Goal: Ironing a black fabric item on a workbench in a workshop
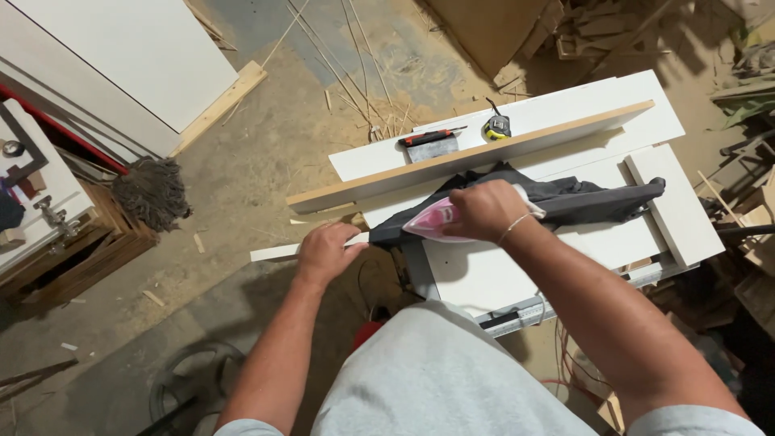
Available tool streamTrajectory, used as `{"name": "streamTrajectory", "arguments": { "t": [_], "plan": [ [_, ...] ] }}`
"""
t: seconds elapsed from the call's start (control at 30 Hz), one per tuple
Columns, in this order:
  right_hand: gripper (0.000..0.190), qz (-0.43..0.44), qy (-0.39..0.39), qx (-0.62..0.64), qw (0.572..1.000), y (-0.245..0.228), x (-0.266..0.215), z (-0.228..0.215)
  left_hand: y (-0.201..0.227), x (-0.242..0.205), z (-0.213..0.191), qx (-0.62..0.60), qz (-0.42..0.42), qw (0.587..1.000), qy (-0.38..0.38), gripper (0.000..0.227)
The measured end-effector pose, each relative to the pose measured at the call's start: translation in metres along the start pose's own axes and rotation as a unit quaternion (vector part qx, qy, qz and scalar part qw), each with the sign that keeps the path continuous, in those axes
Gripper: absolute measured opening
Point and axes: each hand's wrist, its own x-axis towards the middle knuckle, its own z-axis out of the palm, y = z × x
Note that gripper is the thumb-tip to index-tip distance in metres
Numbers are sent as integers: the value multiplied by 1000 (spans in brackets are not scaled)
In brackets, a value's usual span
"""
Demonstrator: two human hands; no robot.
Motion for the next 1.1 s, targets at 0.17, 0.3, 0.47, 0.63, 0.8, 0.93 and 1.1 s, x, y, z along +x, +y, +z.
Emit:
{"name": "streamTrajectory", "arguments": {
  "t": [0.17, 0.3, 0.47, 0.63, 0.8, 0.93, 1.1],
  "plan": [
    [66, -18, 4, 5, 1000, -14, 6, 4, 3, 2, -7, -12, 7, 1000, -6, 29],
    [63, -33, 21, 17, 999, -20, 10, 9, 3, 2, -8, -26, 10, 1000, -3, 28],
    [63, -27, 32, 33, 999, -30, 5, -4, 4, 2, -11, -20, 16, 1000, -3, 28],
    [67, -18, 66, 54, 996, -31, 5, 1, 3, 2, -8, -14, 14, 1000, -5, 28],
    [57, -21, 97, 58, 993, -31, 5, 6, 5, 2, -10, -8, 5, 1000, -7, 27],
    [56, -18, 114, 62, 991, -32, 5, 8, 2, 0, -5, -6, 1, 1000, -8, 27],
    [55, -21, 141, 72, 987, -30, 7, 13, 1, 0, -7, -7, -1, 1000, -10, 24]
  ]
}}
